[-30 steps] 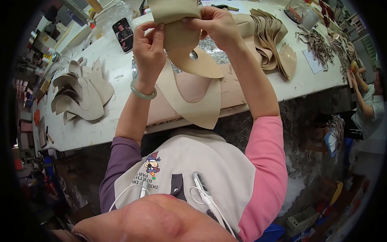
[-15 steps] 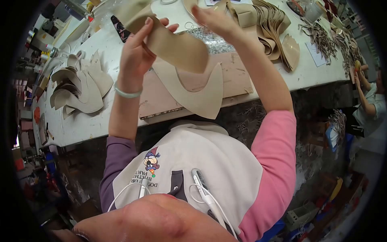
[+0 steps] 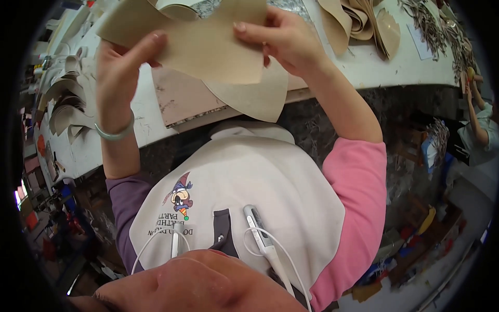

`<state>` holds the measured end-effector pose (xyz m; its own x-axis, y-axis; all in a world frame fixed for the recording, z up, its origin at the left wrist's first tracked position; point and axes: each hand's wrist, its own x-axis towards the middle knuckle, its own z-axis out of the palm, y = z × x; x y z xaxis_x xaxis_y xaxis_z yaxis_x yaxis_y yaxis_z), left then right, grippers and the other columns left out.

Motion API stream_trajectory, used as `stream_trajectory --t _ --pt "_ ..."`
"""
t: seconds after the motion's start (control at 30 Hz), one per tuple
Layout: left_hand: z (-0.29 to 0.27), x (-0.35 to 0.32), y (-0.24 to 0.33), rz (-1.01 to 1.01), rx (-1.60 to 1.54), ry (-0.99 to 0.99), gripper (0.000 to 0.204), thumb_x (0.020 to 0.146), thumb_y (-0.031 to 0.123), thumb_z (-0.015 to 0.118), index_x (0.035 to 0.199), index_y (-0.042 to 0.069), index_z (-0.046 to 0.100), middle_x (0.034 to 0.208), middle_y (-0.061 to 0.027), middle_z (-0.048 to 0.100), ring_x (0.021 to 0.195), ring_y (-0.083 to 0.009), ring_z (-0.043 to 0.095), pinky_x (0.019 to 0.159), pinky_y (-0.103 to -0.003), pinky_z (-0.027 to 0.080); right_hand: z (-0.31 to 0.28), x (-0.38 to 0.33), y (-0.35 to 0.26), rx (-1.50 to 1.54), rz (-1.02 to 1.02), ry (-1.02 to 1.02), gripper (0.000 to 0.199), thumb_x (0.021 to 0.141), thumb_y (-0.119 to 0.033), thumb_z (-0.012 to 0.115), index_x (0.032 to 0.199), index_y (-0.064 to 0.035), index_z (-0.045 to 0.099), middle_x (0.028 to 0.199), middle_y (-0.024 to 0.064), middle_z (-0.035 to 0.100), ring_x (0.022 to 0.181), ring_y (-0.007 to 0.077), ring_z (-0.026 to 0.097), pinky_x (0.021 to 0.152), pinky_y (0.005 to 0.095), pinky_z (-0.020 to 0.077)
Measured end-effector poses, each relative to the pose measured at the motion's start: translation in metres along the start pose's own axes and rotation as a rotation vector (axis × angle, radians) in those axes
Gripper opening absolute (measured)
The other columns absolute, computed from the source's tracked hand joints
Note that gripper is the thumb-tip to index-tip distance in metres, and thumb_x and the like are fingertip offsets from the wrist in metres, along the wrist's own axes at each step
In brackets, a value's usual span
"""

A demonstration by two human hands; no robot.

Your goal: The person is folding and stacking shoe components on a workbench.

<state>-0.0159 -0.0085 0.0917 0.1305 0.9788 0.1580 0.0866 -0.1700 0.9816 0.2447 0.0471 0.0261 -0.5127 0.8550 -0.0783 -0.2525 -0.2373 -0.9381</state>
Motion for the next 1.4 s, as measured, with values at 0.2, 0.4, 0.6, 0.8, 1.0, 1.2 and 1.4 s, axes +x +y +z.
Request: stream_trajectory --t 0.2,0.4,0.6,0.8,1.0,1.2,1.4 --pt "0.047 -0.034 -0.082 -0.195 0.154 0.012 0.035 0.078 0.015 0.077 0.1 -0.006 0.059 0.075 -0.0088 0.066 0.059 -0.0145 0.06 0.054 -0.024 0.05 -0.015 -0.06 0.03 -0.438 0.305 0.164 0.028 0.083 -0.005 0.071 0.108 0.0028 0.06 0.089 0.009 0.067 0.08 0.0123 0.064 0.068 0.0185 0.0516" --pt "0.059 -0.042 -0.104 -0.171 0.44 -0.092 0.037 0.079 0.019 0.076 0.098 -0.007 0.058 0.072 -0.0107 0.065 0.057 -0.0168 0.058 0.053 -0.026 0.048 -0.03 -0.075 0.056 -0.692 0.128 0.165 0.026 0.081 -0.007 0.073 0.102 0.0037 0.062 0.083 0.0072 0.067 0.072 0.01 0.06 0.064 0.0192 0.0506" --pt "0.062 -0.045 -0.107 -0.118 0.476 -0.082 0.035 0.08 0.019 0.074 0.098 -0.006 0.059 0.071 -0.0108 0.065 0.055 -0.0187 0.057 0.052 -0.027 0.047 -0.031 -0.076 0.057 -0.91 0.1 0.15 0.023 0.08 -0.009 0.074 0.096 0.0018 0.063 0.076 0.0029 0.063 0.064 0.0088 0.054 0.057 0.0201 0.0448" --pt "0.065 -0.047 -0.106 -0.125 0.584 -0.124 0.033 0.081 0.018 0.073 0.101 -0.004 0.059 0.073 -0.0112 0.064 0.058 -0.0208 0.056 0.055 -0.029 0.047 -0.02 -0.078 0.054 -1.059 -0.024 0.169 0.02 0.077 -0.01 0.076 0.089 -0.0001 0.063 0.07 0.0008 0.059 0.057 0.0104 0.049 0.053 0.0229 0.0397" --pt "0.064 -0.05 -0.115 0.176 0.788 -0.099 0.043 0.079 0.021 0.077 0.107 -0.005 0.058 0.079 -0.0101 0.065 0.06 -0.0172 0.057 0.057 -0.025 0.049 -0.019 -0.064 0.028 -1.3 0.244 0.317 0.015 0.079 -0.006 0.071 0.091 -0.0013 0.064 0.08 0.0036 0.061 0.065 0.0156 0.054 0.061 0.0277 0.0448" --pt "0.067 -0.041 -0.116 0.41 0.905 0.058 0.034 0.08 0.017 0.073 0.105 -0.003 0.061 0.094 -0.0151 0.062 0.08 -0.0235 0.058 0.071 -0.029 0.049 -0.039 -0.073 0.065 -1.308 -0.775 0.071 0.027 0.089 -0.016 0.06 0.114 -0.0052 0.059 0.113 0.0063 0.06 0.102 0.0199 0.057 0.086 0.0324 0.0468" --pt "0.047 -0.025 -0.109 -0.14 0.293 0.131 0.035 0.079 0.015 0.076 0.106 -0.003 0.062 0.096 -0.0131 0.065 0.082 -0.0211 0.06 0.074 -0.028 0.05 0.002 -0.091 0.069 -1.559 -0.573 -0.43 0.051 0.09 -0.041 0.056 0.129 -0.0075 0.052 0.14 0.0043 0.048 0.128 0.0203 0.043 0.106 0.0353 0.035"
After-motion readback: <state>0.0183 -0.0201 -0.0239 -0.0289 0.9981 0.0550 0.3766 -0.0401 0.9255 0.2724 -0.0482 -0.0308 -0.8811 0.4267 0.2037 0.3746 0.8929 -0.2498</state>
